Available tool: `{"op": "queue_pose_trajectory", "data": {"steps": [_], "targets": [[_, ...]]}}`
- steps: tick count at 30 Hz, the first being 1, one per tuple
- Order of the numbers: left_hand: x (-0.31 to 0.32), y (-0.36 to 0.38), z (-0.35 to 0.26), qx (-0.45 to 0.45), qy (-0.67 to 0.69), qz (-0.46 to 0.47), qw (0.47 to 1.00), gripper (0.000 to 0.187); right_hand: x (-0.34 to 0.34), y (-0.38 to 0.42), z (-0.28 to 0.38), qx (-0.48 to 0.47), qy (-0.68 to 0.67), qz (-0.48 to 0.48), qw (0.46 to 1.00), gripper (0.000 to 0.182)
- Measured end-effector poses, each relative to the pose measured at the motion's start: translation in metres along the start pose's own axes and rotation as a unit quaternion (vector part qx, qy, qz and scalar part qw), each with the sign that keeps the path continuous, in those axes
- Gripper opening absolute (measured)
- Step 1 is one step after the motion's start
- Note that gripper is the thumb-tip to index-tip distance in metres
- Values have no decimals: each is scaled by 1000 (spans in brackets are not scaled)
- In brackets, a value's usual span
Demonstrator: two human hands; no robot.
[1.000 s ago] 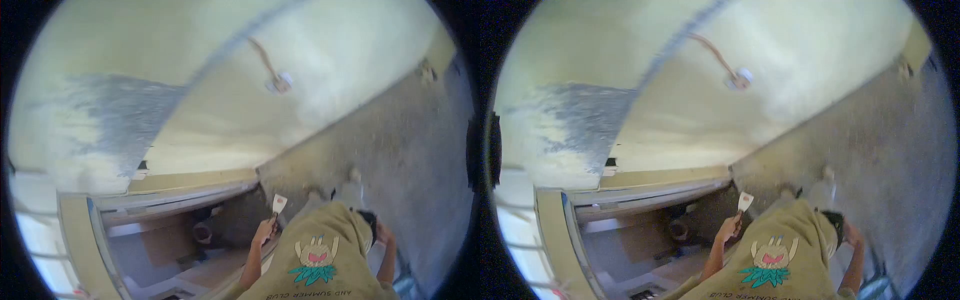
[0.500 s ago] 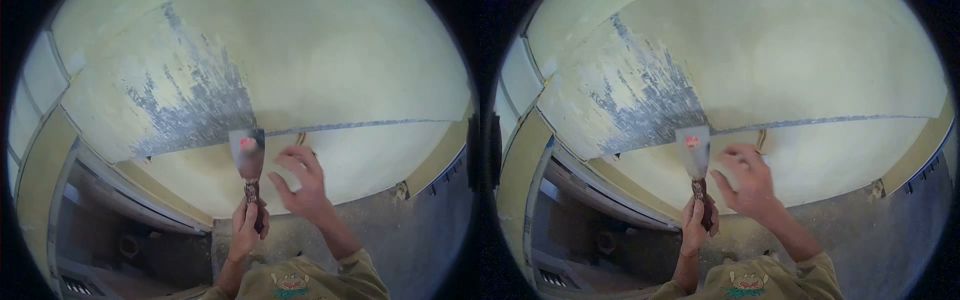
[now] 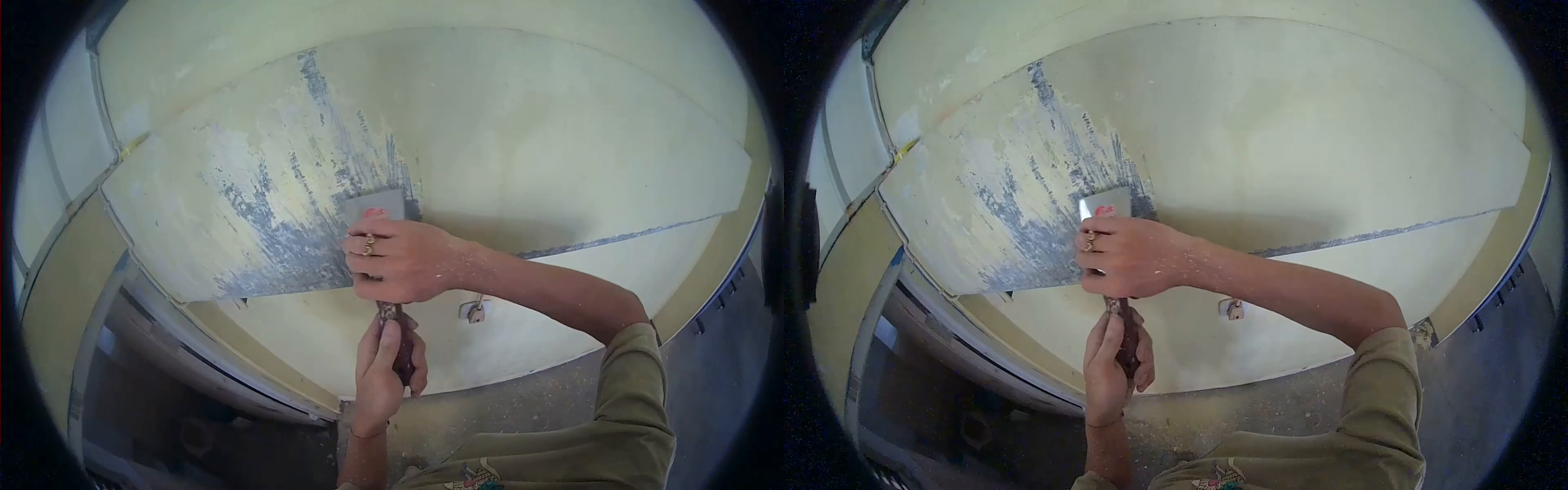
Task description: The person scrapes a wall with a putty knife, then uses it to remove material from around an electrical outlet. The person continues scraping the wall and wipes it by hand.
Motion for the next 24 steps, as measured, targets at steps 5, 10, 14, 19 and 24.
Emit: {"op": "queue_pose_trajectory", "data": {"steps": [5, 10, 14, 19, 24], "targets": [[-2, -11, 0, 1, -2, 1, 1000, 28, 17, -1, -8, -38, -38, 85, 995, 12], [5, -23, 0, -62, 75, 64, 993, 33, 32, 2, -10, -58, -76, 160, 982, 13], [8, -25, 3, -82, 110, 70, 988, 38, 28, 1, -12, -80, -58, 116, 988, 15], [19, -38, -1, -65, 99, 59, 991, 41, 18, 1, -18, -130, -42, 142, 980, 17], [18, -34, 18, -68, 99, 25, 992, 43, 22, 3, -3, -131, -59, 131, 981, 22]]}}
Point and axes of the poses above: each hand's wrist, its own y-axis away from the middle knuckle, its own x-axis out of the palm, z = x × y, the point moved 9 cm from there along -y, towards the middle knuckle, and after that the axes turned 10 degrees about -x, right-handed, at the moved point
